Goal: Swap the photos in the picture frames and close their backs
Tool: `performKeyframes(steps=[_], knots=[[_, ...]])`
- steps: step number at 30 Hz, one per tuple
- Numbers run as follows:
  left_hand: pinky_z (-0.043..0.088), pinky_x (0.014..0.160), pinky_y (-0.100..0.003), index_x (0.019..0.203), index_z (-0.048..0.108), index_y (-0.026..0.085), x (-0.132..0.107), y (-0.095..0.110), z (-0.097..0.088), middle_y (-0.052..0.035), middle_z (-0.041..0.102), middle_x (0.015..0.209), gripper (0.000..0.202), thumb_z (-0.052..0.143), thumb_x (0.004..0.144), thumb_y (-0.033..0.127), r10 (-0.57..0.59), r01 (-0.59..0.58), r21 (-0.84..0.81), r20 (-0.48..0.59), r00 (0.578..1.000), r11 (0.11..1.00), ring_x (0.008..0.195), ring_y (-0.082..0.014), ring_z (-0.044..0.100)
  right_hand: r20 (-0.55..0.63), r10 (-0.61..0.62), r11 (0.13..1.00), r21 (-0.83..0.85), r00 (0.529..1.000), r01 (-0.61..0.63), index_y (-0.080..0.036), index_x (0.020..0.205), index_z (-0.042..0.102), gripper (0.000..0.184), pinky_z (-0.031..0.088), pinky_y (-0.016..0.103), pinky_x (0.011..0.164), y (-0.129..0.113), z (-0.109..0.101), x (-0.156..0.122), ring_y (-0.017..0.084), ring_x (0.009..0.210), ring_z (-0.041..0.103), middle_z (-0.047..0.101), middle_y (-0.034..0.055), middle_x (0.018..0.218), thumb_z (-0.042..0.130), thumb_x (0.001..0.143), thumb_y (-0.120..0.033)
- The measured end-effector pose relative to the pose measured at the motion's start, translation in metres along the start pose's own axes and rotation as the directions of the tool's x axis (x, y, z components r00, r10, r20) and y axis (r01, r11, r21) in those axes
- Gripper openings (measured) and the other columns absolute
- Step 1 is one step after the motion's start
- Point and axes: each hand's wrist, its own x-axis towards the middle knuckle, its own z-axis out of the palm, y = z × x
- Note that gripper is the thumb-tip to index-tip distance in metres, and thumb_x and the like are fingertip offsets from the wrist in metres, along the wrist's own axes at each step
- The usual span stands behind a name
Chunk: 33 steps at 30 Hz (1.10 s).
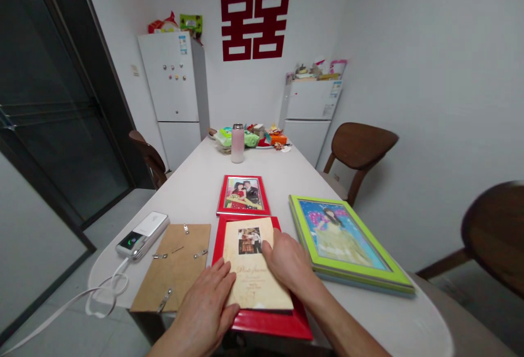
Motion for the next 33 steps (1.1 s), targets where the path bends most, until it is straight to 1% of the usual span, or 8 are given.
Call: performKeyframes(steps=[4, 8, 13, 16, 20, 23, 27, 33], knots=[[0.028, 0.094, -0.050, 0.114, 0.048, 0.010, -0.008, -0.009, -0.002, -0.0169, 0.042, 0.123, 0.046, 0.052, 0.070, 0.024, 0.072, -0.074, -0.045, -0.039, 0.997, 0.996, 0.114, -0.0295, 0.036, -0.003, 0.028, 0.981, -0.193, 1.000, -0.028, -0.012, 0.091, 0.055, 0.035, 0.037, 0.033, 0.061, 0.002, 0.004, -0.001, 0.025, 0.072, 0.057, 0.059, 0.0152, 0.084, 0.035, 0.076, -0.036], [0.024, 0.094, -0.052, 0.120, 0.040, 0.019, -0.033, -0.043, -0.016, -0.0127, 0.034, 0.129, 0.060, 0.060, 0.063, 0.027, 0.062, -0.065, -0.061, -0.056, 0.997, 0.996, 0.119, -0.0293, 0.028, -0.004, 0.011, 0.990, -0.143, 1.000, -0.011, -0.012, 0.099, 0.053, 0.038, 0.037, 0.033, 0.064, -0.008, -0.004, -0.004, 0.024, 0.077, 0.055, 0.057, 0.0148, 0.091, 0.037, 0.076, -0.037], [0.026, 0.095, -0.047, 0.118, 0.043, 0.017, -0.057, -0.091, -0.028, -0.0144, 0.033, 0.129, 0.068, 0.062, 0.053, 0.015, -0.233, 0.239, 0.070, -0.082, 0.969, 0.968, 0.118, -0.0295, 0.028, 0.021, -0.329, 0.933, 0.162, 0.944, 0.321, -0.015, 0.110, 0.049, 0.041, 0.032, 0.033, 0.082, -0.065, -0.006, -0.032, 0.021, 0.094, 0.046, 0.054, 0.0111, 0.100, 0.041, 0.075, -0.035], [0.031, 0.093, -0.042, 0.113, 0.048, 0.020, -0.060, -0.107, -0.029, -0.0115, 0.040, 0.126, 0.061, 0.058, 0.054, 0.009, -0.235, 0.243, 0.044, -0.146, 0.961, 0.969, 0.115, -0.0268, 0.036, 0.062, -0.485, 0.855, 0.242, 0.872, 0.458, -0.022, 0.110, 0.048, 0.052, 0.028, 0.040, 0.085, -0.102, 0.011, -0.053, 0.024, 0.093, 0.044, 0.053, 0.0071, 0.100, 0.051, 0.065, -0.048], [0.036, 0.090, -0.038, 0.106, 0.055, 0.024, -0.060, -0.116, -0.032, -0.0089, 0.050, 0.117, 0.051, 0.063, 0.056, 0.016, -0.163, 0.168, 0.013, -0.180, 0.970, 0.986, 0.108, -0.0256, 0.045, 0.103, -0.449, 0.878, 0.238, 0.888, 0.416, -0.022, 0.111, 0.047, 0.059, 0.029, 0.043, 0.083, -0.122, 0.032, -0.063, 0.027, 0.092, 0.042, 0.049, 0.0090, 0.101, 0.059, 0.056, -0.042], [0.041, 0.085, -0.035, 0.103, 0.057, 0.023, -0.061, -0.119, -0.036, -0.0109, 0.054, 0.113, 0.044, 0.065, 0.060, 0.025, -0.030, 0.054, 0.077, -0.279, 0.960, 0.996, 0.103, -0.0249, 0.050, 0.072, -0.411, 0.870, 0.328, 0.909, 0.367, -0.022, 0.113, 0.045, 0.053, 0.032, 0.037, 0.083, -0.119, 0.028, -0.061, 0.023, 0.093, 0.042, 0.047, 0.0082, 0.103, 0.054, 0.061, -0.027], [0.044, 0.083, -0.035, 0.112, 0.048, 0.021, -0.055, -0.105, -0.037, -0.0125, 0.050, 0.117, 0.049, 0.063, 0.066, 0.030, 0.213, -0.131, 0.207, -0.448, 0.868, 0.970, 0.105, -0.0242, 0.048, 0.004, -0.427, 0.842, 0.367, 0.904, 0.396, -0.020, 0.112, 0.047, 0.052, 0.029, 0.037, 0.091, -0.100, 0.005, -0.060, 0.023, 0.105, 0.037, 0.041, 0.0093, 0.114, 0.051, 0.060, -0.021], [0.043, 0.086, -0.038, 0.117, 0.040, 0.017, -0.023, -0.055, -0.001, -0.0144, 0.046, 0.121, 0.058, 0.064, 0.065, 0.023, 0.288, -0.231, 0.188, -0.388, 0.875, 0.955, 0.112, -0.0251, 0.041, 0.009, -0.358, 0.903, 0.259, 0.934, 0.343, -0.021, 0.111, 0.050, 0.047, 0.030, 0.043, 0.091, -0.031, -0.012, -0.070, 0.025, 0.109, 0.037, 0.043, 0.0103, 0.117, 0.050, 0.065, -0.027]])
